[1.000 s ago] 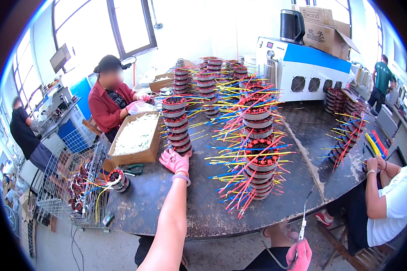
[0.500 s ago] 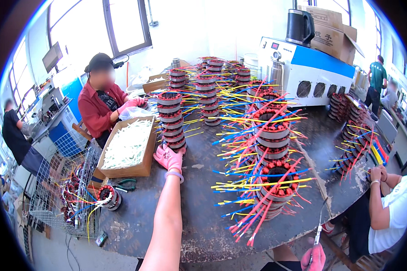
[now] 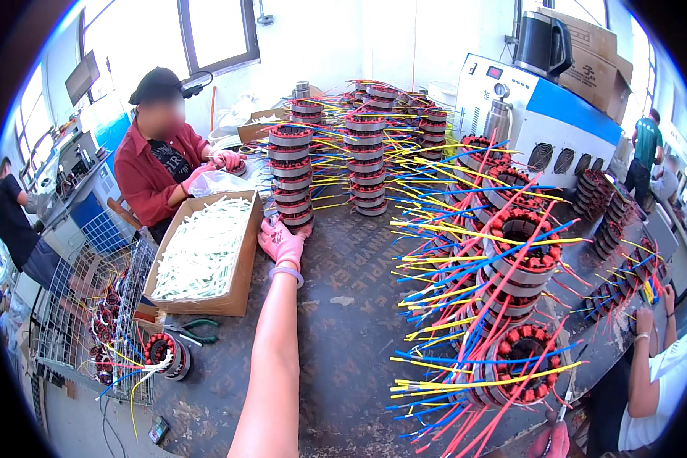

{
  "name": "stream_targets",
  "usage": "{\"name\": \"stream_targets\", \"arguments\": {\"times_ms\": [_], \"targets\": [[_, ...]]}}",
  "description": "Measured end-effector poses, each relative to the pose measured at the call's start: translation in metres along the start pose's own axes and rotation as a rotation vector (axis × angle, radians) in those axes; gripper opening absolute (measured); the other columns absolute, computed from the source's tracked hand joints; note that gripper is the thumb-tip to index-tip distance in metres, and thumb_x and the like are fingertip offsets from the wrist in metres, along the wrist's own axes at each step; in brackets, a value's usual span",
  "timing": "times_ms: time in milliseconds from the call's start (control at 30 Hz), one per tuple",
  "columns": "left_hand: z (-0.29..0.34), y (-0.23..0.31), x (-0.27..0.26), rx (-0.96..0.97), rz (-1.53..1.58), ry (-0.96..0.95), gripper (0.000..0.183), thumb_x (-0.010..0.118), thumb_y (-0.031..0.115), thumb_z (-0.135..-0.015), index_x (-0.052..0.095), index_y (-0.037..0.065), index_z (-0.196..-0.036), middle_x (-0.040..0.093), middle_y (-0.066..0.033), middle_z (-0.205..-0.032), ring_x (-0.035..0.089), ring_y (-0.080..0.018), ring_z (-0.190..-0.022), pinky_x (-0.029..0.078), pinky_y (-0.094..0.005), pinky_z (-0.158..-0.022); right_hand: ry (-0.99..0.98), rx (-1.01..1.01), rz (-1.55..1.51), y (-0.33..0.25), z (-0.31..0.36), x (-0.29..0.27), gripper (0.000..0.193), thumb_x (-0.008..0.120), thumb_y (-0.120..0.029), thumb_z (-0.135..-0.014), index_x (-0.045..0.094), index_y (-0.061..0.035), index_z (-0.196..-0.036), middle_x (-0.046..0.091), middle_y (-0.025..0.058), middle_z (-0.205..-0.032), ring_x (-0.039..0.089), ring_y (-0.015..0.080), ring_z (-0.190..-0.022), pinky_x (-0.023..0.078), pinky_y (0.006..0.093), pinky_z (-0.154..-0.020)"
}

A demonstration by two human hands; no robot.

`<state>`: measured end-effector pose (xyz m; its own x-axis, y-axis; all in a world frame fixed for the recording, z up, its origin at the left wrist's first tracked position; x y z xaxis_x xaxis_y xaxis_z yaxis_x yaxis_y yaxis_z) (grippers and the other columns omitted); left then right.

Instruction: The person is soldering wire ends on electrical motor stator coils using a soldering iron and wire. They pick up individual coils from a pile, solder several connection points on each, and then place the completed coils into a growing stack on the table.

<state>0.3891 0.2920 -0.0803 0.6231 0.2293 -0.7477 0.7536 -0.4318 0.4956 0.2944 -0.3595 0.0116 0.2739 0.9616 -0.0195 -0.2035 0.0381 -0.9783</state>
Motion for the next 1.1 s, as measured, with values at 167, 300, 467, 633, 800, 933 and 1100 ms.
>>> {"name": "stream_targets", "arguments": {"times_ms": [167, 300, 467, 633, 800, 933, 1100], "targets": [[-0.023, -0.002, 0.009, -0.014, -0.009, -0.133, 0.095, 0.085, 0.055, -0.062, 0.05, 0.011, -0.138, 0.036, -0.014, -0.148, 0.042, -0.0337, -0.132, 0.034, -0.0432, -0.111, 0.013, 0.004, -0.002, 0.007, -0.01, 0.0, 0.027, 0.054, -0.035, -0.101, 0.064, -0.01, -0.098, 0.038, -0.0064, -0.063, 0.032, 0.0048, -0.055, 0.022, 0.0228, -0.048], [-0.036, -0.006, 0.02, 0.011, -0.022, -0.166, 0.1, 0.084, 0.06, -0.063, 0.047, 0.011, -0.142, 0.036, -0.0138, -0.148, 0.042, -0.0345, -0.132, 0.034, -0.0435, -0.111, -0.034, -0.036, 0.021, 0.007, -0.011, 0.008, 0.028, 0.054, -0.035, -0.101, 0.065, -0.0095, -0.101, 0.038, -0.0064, -0.063, 0.032, 0.0048, -0.055, 0.022, 0.0229, -0.048], [-0.04, -0.006, 0.027, 0.031, 0.02, -0.107, 0.095, 0.086, 0.055, -0.061, 0.05, 0.012, -0.138, 0.041, -0.0129, -0.144, 0.044, -0.0344, -0.128, 0.035, -0.0438, -0.109, -0.095, -0.075, 0.023, 0.016, -0.019, 0.004, 0.029, 0.052, -0.033, -0.102, 0.066, -0.0086, -0.105, 0.037, -0.0065, -0.063, 0.031, 0.0048, -0.054, 0.022, 0.0231, -0.048], [-0.028, 0.003, 0.009, 0.007, 0.006, -0.092, 0.099, 0.084, 0.051, -0.065, 0.043, 0.009, -0.143, 0.039, -0.0137, -0.145, 0.044, -0.0337, -0.128, 0.036, -0.0435, -0.108, -0.133, -0.027, 0.016, 0.008, -0.012, 0.004, 0.029, 0.05, -0.032, -0.103, 0.066, -0.0073, -0.107, 0.035, -0.0065, -0.063, 0.03, 0.005, -0.052, 0.021, 0.0237, -0.048], [0.025, -0.011, -0.046, 0.055, 0.203, -0.133, 0.089, 0.076, 0.037, -0.078, 0.032, 0.001, -0.147, 0.034, -0.0206, -0.148, 0.038, -0.0351, -0.136, 0.031, -0.0429, -0.113, -0.232, -0.12, 0.077, 0.033, -0.017, -0.028, 0.037, 0.049, -0.03, -0.104, 0.058, -0.0063, -0.132, 0.045, 0.0025, -0.086, 0.044, 0.0115, -0.074, 0.034, 0.0246, -0.062], [0.126, 0.007, -0.187, 0.15, 1.207, -0.261, 0.048, 0.061, 0.011, -0.091, 0.046, 0.002, -0.136, 0.046, -0.0169, -0.134, 0.048, -0.0258, -0.127, 0.037, -0.0376, -0.108, -0.208, -0.097, -0.059, 0.022, -0.002, -0.023, 0.045, 0.054, -0.039, -0.1, 0.062, 0.0019, -0.118, 0.039, -0.0074, -0.054, 0.029, 0.002, -0.041, 0.017, 0.022, -0.038], [0.24, 0.046, -0.428, 0.801, 1.642, -0.702, 0.035, 0.055, 0.033, -0.099, 0.062, -0.001, -0.097, 0.052, -0.016, -0.124, 0.057, -0.0278, -0.105, 0.047, -0.0402, -0.092, -0.307, -0.187, -0.17, -0.007, 0.046, -0.046, 0.037, 0.05, -0.032, -0.103, 0.063, 0.0001, -0.115, 0.038, -0.0069, -0.057, 0.03, 0.0019, -0.046, 0.018, 0.0211, -0.041]]}}
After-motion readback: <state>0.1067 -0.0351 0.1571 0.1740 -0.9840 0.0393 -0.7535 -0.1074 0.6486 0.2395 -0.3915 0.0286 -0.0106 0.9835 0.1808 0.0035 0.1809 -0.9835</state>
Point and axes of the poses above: each hand's wrist, its own z-axis away from the middle knuckle, its own x-axis out of the palm, y = z × x, the point moved 2 cm from there along -z, towards the middle knuckle
